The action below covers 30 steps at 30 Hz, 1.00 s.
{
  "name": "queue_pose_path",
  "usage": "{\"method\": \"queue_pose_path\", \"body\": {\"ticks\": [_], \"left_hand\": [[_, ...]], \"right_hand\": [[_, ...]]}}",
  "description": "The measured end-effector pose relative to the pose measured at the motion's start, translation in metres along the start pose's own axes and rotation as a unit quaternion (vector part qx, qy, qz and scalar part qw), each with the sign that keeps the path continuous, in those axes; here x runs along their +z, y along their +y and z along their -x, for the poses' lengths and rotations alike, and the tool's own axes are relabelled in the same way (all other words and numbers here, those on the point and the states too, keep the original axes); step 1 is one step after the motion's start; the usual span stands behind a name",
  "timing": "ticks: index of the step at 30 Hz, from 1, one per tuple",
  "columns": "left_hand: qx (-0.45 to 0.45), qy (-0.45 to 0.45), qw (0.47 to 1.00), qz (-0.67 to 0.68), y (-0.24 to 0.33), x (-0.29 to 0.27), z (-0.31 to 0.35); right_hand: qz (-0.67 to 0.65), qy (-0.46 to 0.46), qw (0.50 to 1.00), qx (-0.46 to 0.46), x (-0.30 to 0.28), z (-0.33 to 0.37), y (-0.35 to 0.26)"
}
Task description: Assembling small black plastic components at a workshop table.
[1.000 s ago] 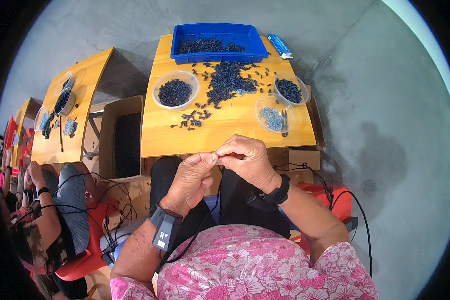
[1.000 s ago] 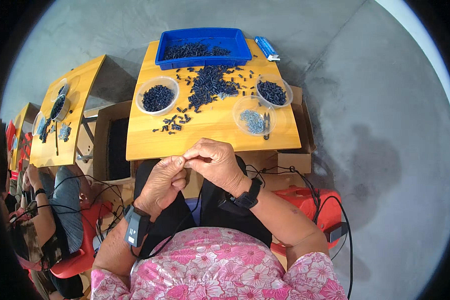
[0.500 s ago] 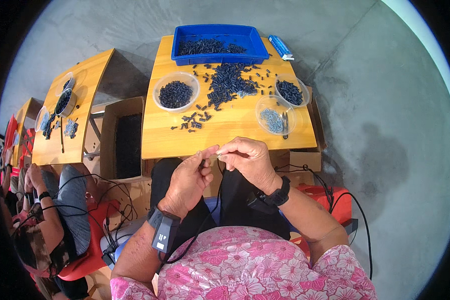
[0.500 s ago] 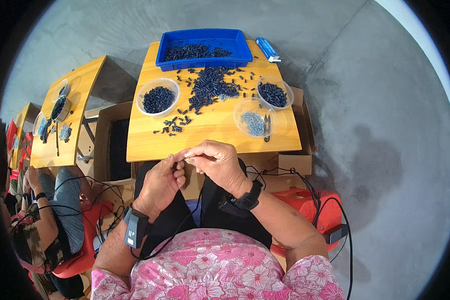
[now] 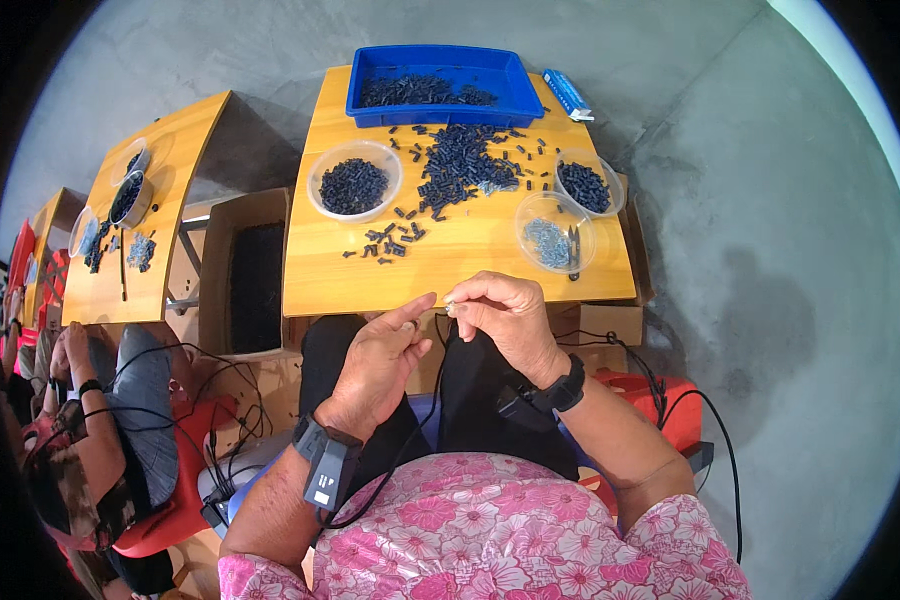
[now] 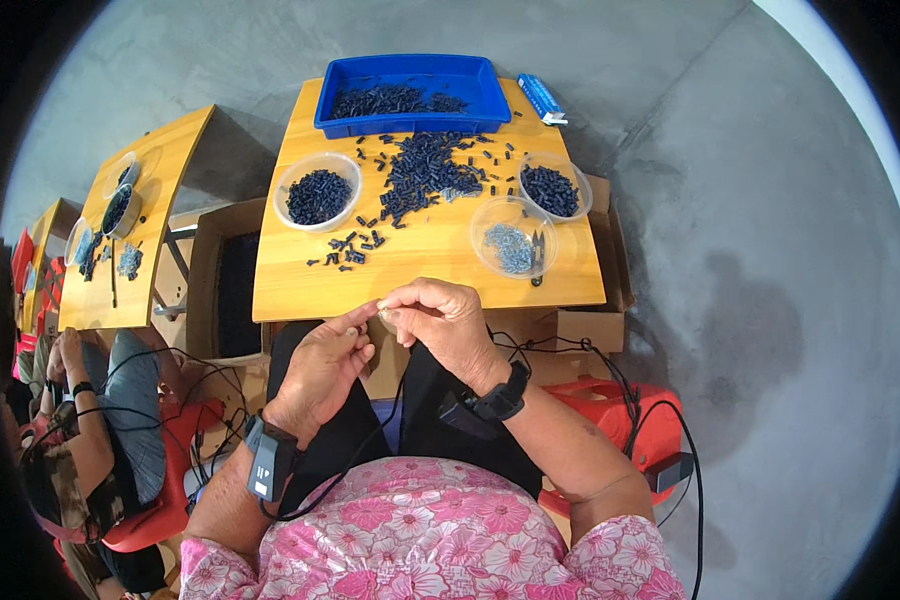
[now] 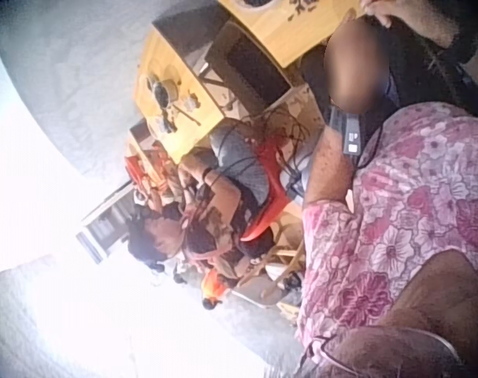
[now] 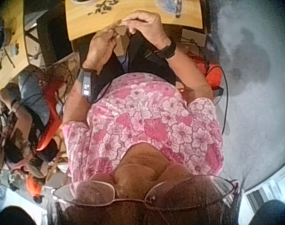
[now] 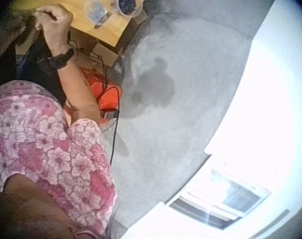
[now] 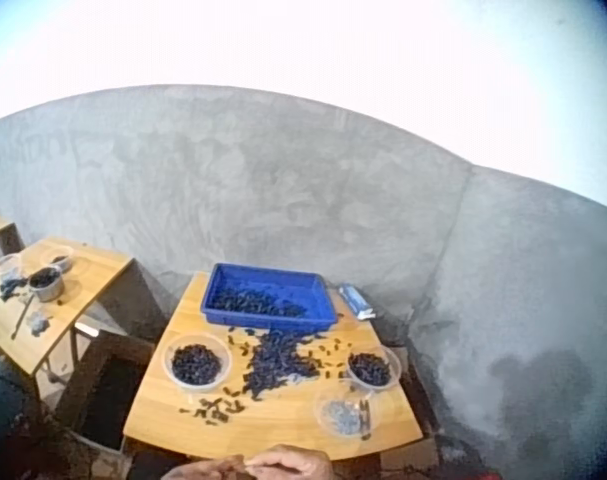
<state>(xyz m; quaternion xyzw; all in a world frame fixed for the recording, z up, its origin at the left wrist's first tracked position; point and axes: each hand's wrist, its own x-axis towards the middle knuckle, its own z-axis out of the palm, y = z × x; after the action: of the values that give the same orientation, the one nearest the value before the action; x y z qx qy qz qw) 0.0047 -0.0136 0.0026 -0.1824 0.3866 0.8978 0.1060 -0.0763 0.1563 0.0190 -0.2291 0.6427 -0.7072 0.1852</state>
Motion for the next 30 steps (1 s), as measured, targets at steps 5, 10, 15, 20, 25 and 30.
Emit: {"method": "queue_pose_path", "body": {"ticks": [5,10,15,20,25,30], "left_hand": [[-0.002,-0.017,1.0,0.025,0.0065,0.0076,0.0024],[0.01,-0.039,0.996,0.075,0.0059,0.004,0.0026],[0.003,-0.052,0.994,0.095,0.0084,0.0074,0.0031],[0.012,-0.05,0.993,0.102,0.007,0.007,0.0025],[0.019,-0.042,0.994,0.1,0.0051,0.0048,0.0021],[0.024,-0.035,0.994,0.104,0.0048,0.0053,0.0021]], "right_hand": [[-0.052,-0.003,0.998,0.023,-0.0033,-0.0001,0.0045],[-0.077,0.007,0.996,0.044,-0.0029,-0.0007,0.004],[-0.063,0.0,0.997,0.046,-0.0015,0.0001,0.0003],[-0.049,0.001,0.999,0.024,0.0016,0.0009,0.0031],[-0.019,-0.003,1.0,0.002,0.0037,0.0013,0.0008],[0.0,0.001,1.0,-0.011,0.0053,0.0015,0.0]]}}
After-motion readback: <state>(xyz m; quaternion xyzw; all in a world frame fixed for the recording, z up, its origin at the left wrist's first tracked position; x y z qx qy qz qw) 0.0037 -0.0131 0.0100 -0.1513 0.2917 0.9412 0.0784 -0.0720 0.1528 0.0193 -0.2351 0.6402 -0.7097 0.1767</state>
